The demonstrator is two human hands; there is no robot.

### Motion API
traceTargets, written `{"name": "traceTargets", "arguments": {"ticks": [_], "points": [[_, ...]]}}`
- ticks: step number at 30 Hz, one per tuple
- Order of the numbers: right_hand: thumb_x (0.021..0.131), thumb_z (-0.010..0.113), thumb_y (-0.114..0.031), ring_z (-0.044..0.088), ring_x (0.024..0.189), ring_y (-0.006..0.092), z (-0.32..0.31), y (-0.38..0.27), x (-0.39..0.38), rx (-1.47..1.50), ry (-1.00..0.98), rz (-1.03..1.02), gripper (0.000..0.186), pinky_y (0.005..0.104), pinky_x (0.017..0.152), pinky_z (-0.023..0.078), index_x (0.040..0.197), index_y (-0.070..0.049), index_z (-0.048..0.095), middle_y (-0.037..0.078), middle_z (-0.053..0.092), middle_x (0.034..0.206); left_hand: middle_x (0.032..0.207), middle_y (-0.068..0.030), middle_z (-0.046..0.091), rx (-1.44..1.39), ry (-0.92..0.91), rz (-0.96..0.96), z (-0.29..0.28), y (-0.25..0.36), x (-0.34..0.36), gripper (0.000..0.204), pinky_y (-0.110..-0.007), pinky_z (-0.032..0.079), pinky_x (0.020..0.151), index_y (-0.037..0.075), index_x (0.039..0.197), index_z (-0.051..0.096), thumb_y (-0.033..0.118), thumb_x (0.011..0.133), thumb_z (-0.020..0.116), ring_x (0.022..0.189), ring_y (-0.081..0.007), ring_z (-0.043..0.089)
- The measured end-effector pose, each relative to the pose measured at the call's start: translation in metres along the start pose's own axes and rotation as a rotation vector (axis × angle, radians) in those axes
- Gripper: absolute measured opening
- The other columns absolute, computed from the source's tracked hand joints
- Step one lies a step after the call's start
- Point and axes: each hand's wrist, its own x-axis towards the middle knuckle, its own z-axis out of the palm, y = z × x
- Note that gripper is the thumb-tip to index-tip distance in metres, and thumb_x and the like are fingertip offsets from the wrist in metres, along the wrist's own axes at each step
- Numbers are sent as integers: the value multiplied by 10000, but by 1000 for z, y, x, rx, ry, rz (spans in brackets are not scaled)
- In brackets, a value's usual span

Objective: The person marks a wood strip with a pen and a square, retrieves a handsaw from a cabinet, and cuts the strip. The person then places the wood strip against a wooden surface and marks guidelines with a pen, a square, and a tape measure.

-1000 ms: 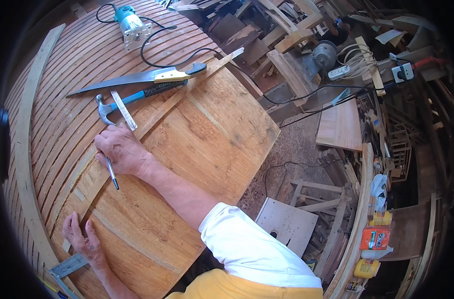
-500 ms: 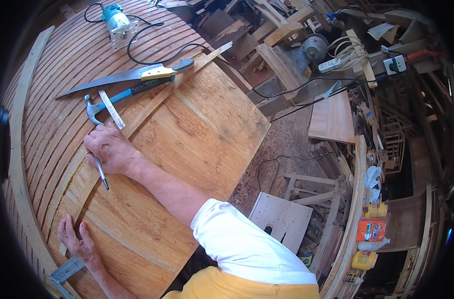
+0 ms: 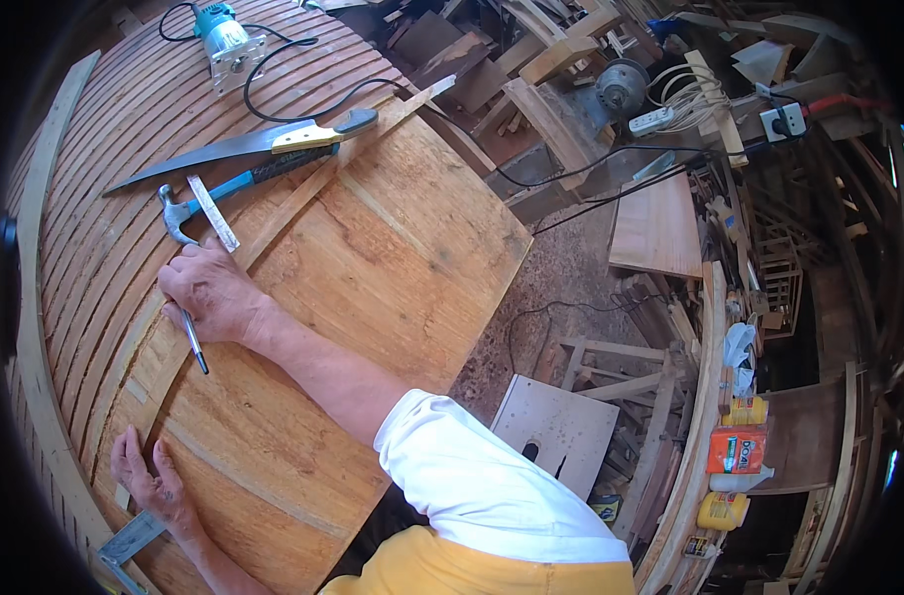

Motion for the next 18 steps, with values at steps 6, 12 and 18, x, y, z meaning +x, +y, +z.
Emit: {"name": "traceTargets", "arguments": {"ticks": [6,12,18], "points": [[778,807,-231,640,891,294,-2,1,1,-23,-6,-15,269,449,779,432,823,-117,568,70,618,821,1388,-181,570,-4,5,10,-1,3,2,463,-446,420,1107,7,1445,615,95,997,692,1299,-342,512],[779,797,-231,635,890,296,-4,-1,2,-46,-9,-9,264,448,776,429,828,-113,566,70,615,822,1383,-192,572,-3,11,13,-1,4,3,448,-452,422,1101,-4,1423,625,85,990,692,1284,-350,521],[771,782,-222,635,907,299,-6,-2,3,-38,-14,-8,253,457,792,438,825,-103,566,78,626,823,1367,-192,592,-19,9,0,-3,9,5,431,-455,421,1097,-19,1399,634,74,982,695,1278,-350,524]]}}
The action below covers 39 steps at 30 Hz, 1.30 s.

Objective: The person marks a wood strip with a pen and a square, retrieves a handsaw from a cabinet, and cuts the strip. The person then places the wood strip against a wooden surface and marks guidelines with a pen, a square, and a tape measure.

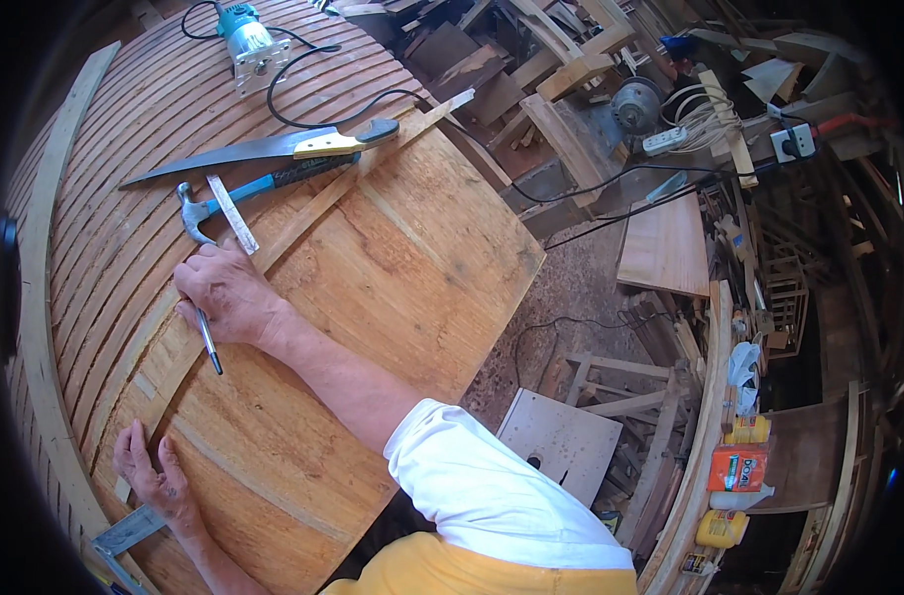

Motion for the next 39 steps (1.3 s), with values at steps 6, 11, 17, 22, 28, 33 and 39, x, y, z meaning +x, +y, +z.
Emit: {"name": "traceTargets", "arguments": {"ticks": [6,11,17,22,28,33,39], "points": [[773,787,-220,632,917,298,0,0,-1,-16,-4,3,261,450,801,439,837,-94,568,79,629,831,1365,-192,594,-19,-14,-19,0,3,1,430,-458,418,1096,-30,1394,632,76,982,697,1274,-347,523],[774,786,-217,627,914,291,-3,-4,0,-6,-18,13,263,443,804,435,844,-91,566,75,625,833,1364,-189,594,-27,-9,-11,-2,2,1,432,-460,414,1097,-28,1397,629,77,983,695,1274,-345,520],[773,784,-210,624,907,285,-2,-3,0,-3,-4,6,257,438,796,430,837,-91,565,70,623,827,1355,-184,596,-31,-12,-13,-3,5,2,435,-460,410,1102,-30,1397,628,55,975,688,1273,-348,519],[771,786,-205,626,904,289,0,-2,0,-1,-4,11,253,443,793,428,825,-91,567,70,624,823,1354,-181,599,-51,-12,-28,-3,7,2,444,-461,406,1104,-33,1395,629,43,962,691,1269,-350,521],[768,787,-207,625,913,291,0,-1,0,8,-8,9,256,442,797,429,835,-92,568,72,624,828,1352,-183,606,-25,-1,-12,-2,5,2,439,-456,411,1099,-33,1392,634,44,964,689,1264,-349,527],[770,787,-210,625,915,292,-1,-1,0,-9,-9,5,261,442,797,429,844,-92,567,73,621,828,1353,-182,607,-45,-2,-20,-1,5,2,441,-455,413,1097,-32,1393,636,46,962,692,1262,-347,529],[785,794,-213,628,897,286,0,-2,-1,-2,3,1,260,439,788,423,843,-98,568,65,620,829,1349,-180,608,-26,4,-10,-1,3,0,439,-454,417,1094,-31,1392,635,53,965,696,1261,-347,531]]}}
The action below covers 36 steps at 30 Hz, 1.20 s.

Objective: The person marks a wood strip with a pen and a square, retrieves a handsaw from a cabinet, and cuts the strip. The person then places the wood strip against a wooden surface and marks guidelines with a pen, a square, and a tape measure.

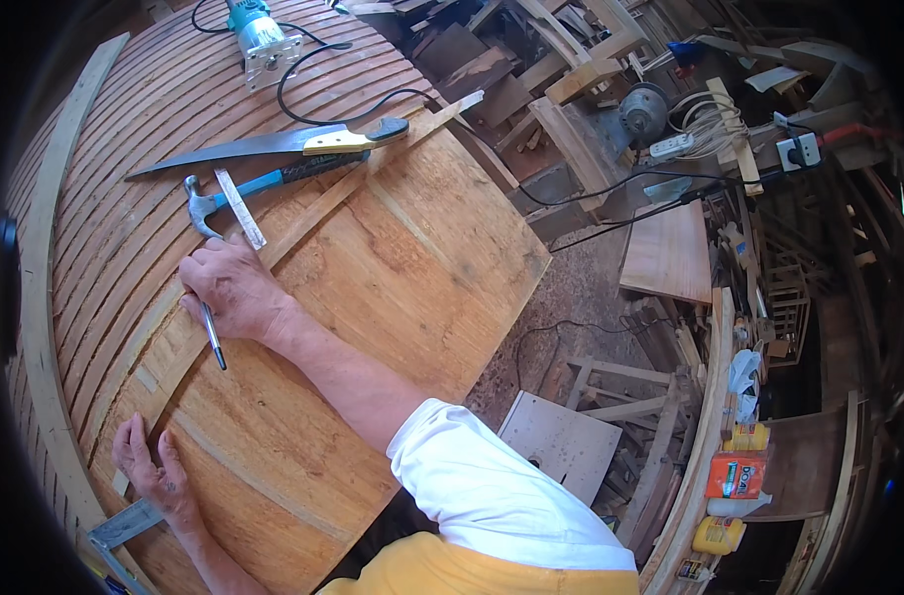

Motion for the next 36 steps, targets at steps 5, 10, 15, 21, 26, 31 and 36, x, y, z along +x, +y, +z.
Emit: {"name": "traceTargets", "arguments": {"ticks": [5,10,15,21,26,31,36], "points": [[795,803,-212,631,883,278,-3,0,0,4,6,-2,253,432,781,415,844,-110,576,54,620,829,1349,-179,605,13,9,5,2,0,0,437,-453,420,1093,-27,1391,636,61,968,701,1262,-349,530],[798,807,-214,633,884,270,-5,3,1,-13,6,5,248,429,782,417,847,-115,584,46,619,824,1352,-180,602,-6,1,1,5,1,3,445,-455,422,1094,-24,1395,636,66,965,707,1262,-352,532],[781,798,-209,636,882,281,-6,-2,3,-11,18,-6,250,438,789,431,834,-107,577,58,624,812,1341,-195,604,-12,6,0,0,3,4,453,-454,423,1093,-23,1394,638,74,958,719,1261,-354,533],[750,774,-184,646,775,322,19,4,0,-2,39,-33,227,466,708,482,752,-125,554,85,606,733,1265,-194,642,25,56,-4,-3,2,1,421,-453,452,1056,-12,1303,700,86,900,771,1192,-361,580],[845,799,-186,643,703,303,5,6,1,-94,-24,-47,179,451,643,497,820,-89,651,94,649,733,1137,-142,657,-45,138,39,6,12,15,401,-460,457,966,18,1209,712,102,826,794,1072,-348,589],[947,772,-192,648,725,313,5,6,8,-138,-131,-25,153,422,686,511,910,-81,673,125,656,771,1135,-113,659,-16,150,-23,0,15,16,374,-445,455,954,30,1192,723,78,829,800,1062,-324,576],[958,772,-201,636,733,306,14,3,6,-147,-157,-16,172,410,698,502,925,-71,663,128,644,785,1120,-95,655,-54,181,-34,2,8,8,383,-434,451,950,41,1184,728,45,810,810,1059,-304,565]]}}
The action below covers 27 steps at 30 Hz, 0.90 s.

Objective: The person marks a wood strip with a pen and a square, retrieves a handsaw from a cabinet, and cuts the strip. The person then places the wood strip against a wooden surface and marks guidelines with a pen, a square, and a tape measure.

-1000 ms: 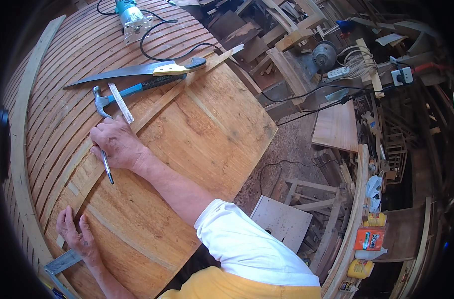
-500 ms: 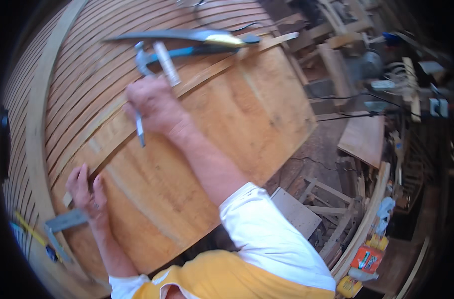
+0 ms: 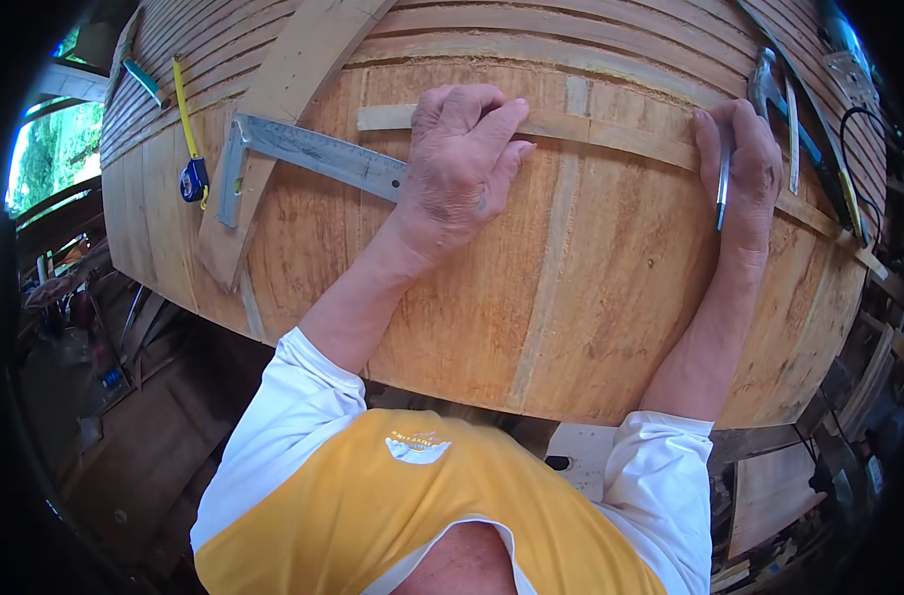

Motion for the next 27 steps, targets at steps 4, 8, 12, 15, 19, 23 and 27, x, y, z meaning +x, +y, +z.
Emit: {"name": "traceTargets", "arguments": {"ticks": [4,8,12,15,19,23,27], "points": [[959,768,-176,621,719,281,-4,6,1,18,-12,-14,165,392,687,495,924,-59,657,124,634,787,1096,-80,643,-17,24,3,3,-1,1,351,-427,440,946,45,1153,729,45,810,802,1042,-300,562],[978,751,-176,566,695,218,0,13,-3,63,-22,14,189,358,684,486,912,-47,630,106,603,767,1023,-68,614,0,49,18,8,-7,-2,217,-431,432,942,52,1039,711,32,823,722,1002,-285,553],[1014,726,-218,527,697,155,0,13,-6,-19,-58,92,239,326,672,475,892,-49,609,74,584,745,1009,-65,591,-19,138,-19,13,-7,-5,155,-438,431,949,71,971,689,43,818,679,993,-279,543],[1025,718,-236,508,692,131,-4,24,-9,-37,-45,112,257,312,665,467,883,-53,608,46,567,728,1049,-77,577,-8,144,-28,14,-3,-4,151,-449,431,975,69,951,682,56,801,681,1029,-285,525],[1022,722,-243,504,707,118,4,20,-11,-42,2,128,274,301,665,456,860,-53,608,19,567,736,1096,-111,558,-9,167,-29,13,-5,-7,160,-476,421,1031,39,948,680,72,792,678,1086,-302,501],[1015,724,-240,489,693,123,3,23,-11,-76,18,94,287,305,643,442,833,-56,599,15,563,736,1094,-132,553,-50,175,-35,13,-4,-8,203,-495,411,1068,13,982,698,81,792,680,1093,-311,498],[1015,723,-245,477,675,124,2,20,-11,-91,32,97,291,306,630,436,832,-58,596,14,549,719,1092,-136,551,-22,160,-30,11,-4,-6,221,-499,408,1080,-2,995,707,81,792,680,1089,-311,497]]}}
